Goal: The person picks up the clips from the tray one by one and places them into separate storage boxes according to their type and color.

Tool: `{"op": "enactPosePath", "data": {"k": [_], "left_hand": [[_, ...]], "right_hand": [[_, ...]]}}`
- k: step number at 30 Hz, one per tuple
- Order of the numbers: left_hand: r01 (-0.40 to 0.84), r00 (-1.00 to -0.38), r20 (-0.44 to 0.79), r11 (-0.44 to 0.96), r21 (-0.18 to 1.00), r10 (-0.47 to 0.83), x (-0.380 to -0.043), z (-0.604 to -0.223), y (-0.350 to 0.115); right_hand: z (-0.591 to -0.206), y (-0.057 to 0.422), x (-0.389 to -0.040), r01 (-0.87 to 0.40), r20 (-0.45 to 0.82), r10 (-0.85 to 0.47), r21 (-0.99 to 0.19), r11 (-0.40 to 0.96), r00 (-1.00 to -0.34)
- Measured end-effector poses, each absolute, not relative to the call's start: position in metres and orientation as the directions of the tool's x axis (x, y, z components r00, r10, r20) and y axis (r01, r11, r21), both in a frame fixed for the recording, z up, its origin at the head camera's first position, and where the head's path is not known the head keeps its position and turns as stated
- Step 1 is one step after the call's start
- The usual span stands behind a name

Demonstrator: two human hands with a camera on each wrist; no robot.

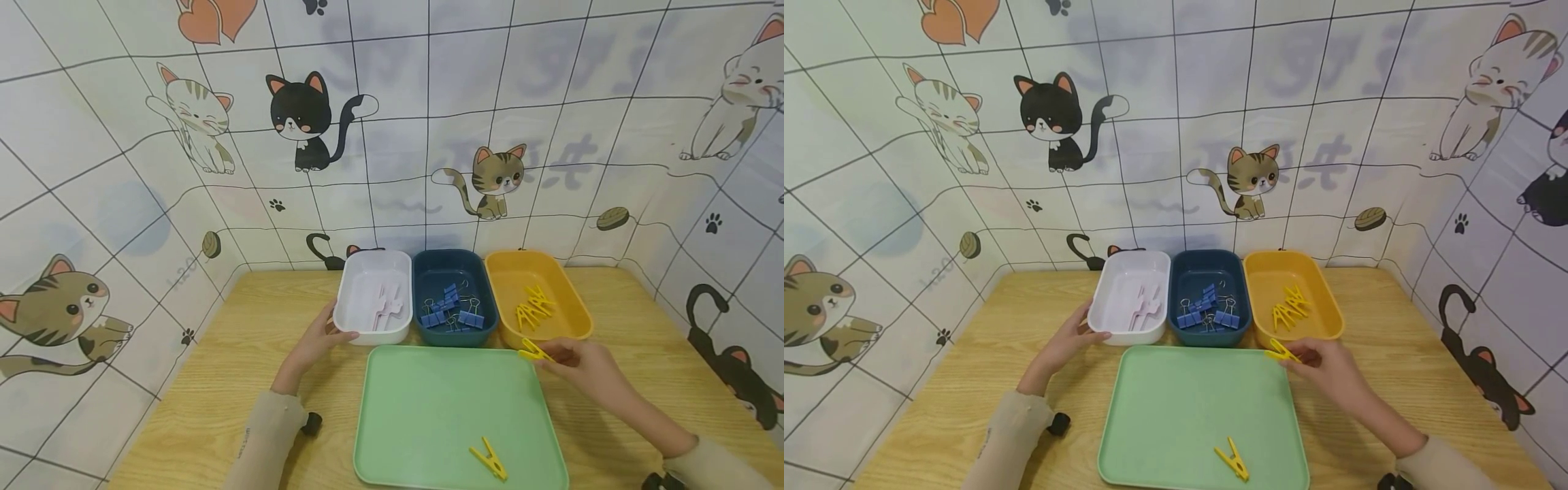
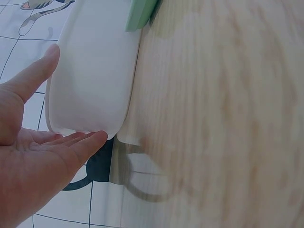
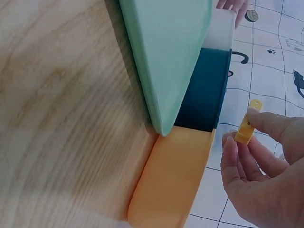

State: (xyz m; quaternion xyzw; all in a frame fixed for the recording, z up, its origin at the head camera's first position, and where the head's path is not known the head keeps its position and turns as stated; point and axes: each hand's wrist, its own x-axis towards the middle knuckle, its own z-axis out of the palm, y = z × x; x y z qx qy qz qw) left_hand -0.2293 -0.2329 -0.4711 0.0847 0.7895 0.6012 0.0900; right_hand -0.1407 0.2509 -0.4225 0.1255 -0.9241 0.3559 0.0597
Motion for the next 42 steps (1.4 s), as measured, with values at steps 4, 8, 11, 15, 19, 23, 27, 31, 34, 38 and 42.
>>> {"op": "enactPosePath", "data": {"k": [4, 8, 11, 15, 19, 23, 27, 31, 34, 38, 42], "left_hand": [[0.024, -0.970, -0.041, 0.264, 0.964, 0.238, -0.229, -0.472, -0.233], [0.021, -0.971, -0.045, 0.268, 0.963, 0.235, -0.228, -0.471, -0.232], [0.031, -0.970, -0.035, 0.267, 0.963, 0.239, -0.228, -0.472, -0.232], [0.051, -0.968, -0.017, 0.264, 0.963, 0.249, -0.229, -0.472, -0.232], [0.056, -0.967, -0.012, 0.257, 0.965, 0.254, -0.229, -0.473, -0.232], [0.057, -0.967, -0.010, 0.256, 0.965, 0.254, -0.229, -0.473, -0.232], [0.054, -0.968, -0.014, 0.262, 0.964, 0.250, -0.229, -0.473, -0.233], [0.053, -0.967, -0.014, 0.259, 0.965, 0.253, -0.229, -0.473, -0.233], [0.051, -0.967, -0.017, 0.258, 0.965, 0.253, -0.229, -0.473, -0.232], [0.051, -0.968, -0.018, 0.267, 0.962, 0.250, -0.229, -0.474, -0.232], [0.054, -0.968, -0.014, 0.264, 0.963, 0.250, -0.230, -0.474, -0.232]], "right_hand": [[-0.418, 0.254, -0.145, -0.264, 0.188, -0.187, -0.636, 0.725, -0.964], [-0.414, 0.258, -0.150, -0.251, 0.177, -0.179, -0.625, 0.739, -0.968], [-0.412, 0.261, -0.155, -0.247, 0.173, -0.177, -0.624, 0.741, -0.969], [-0.408, 0.265, -0.160, -0.258, 0.183, -0.184, -0.628, 0.734, -0.966], [-0.402, 0.268, -0.165, -0.241, 0.164, -0.177, -0.639, 0.731, -0.970], [-0.397, 0.270, -0.172, -0.218, 0.137, -0.170, -0.638, 0.738, -0.976], [-0.392, 0.272, -0.178, -0.217, 0.136, -0.169, -0.623, 0.751, -0.976], [-0.387, 0.274, -0.185, -0.220, 0.131, -0.177, -0.609, 0.762, -0.975], [-0.385, 0.277, -0.191, -0.214, 0.125, -0.173, -0.605, 0.767, -0.977], [-0.381, 0.282, -0.197, -0.202, 0.113, -0.168, -0.595, 0.778, -0.979], [-0.377, 0.286, -0.204, -0.204, 0.109, -0.172, -0.575, 0.793, -0.979]]}}
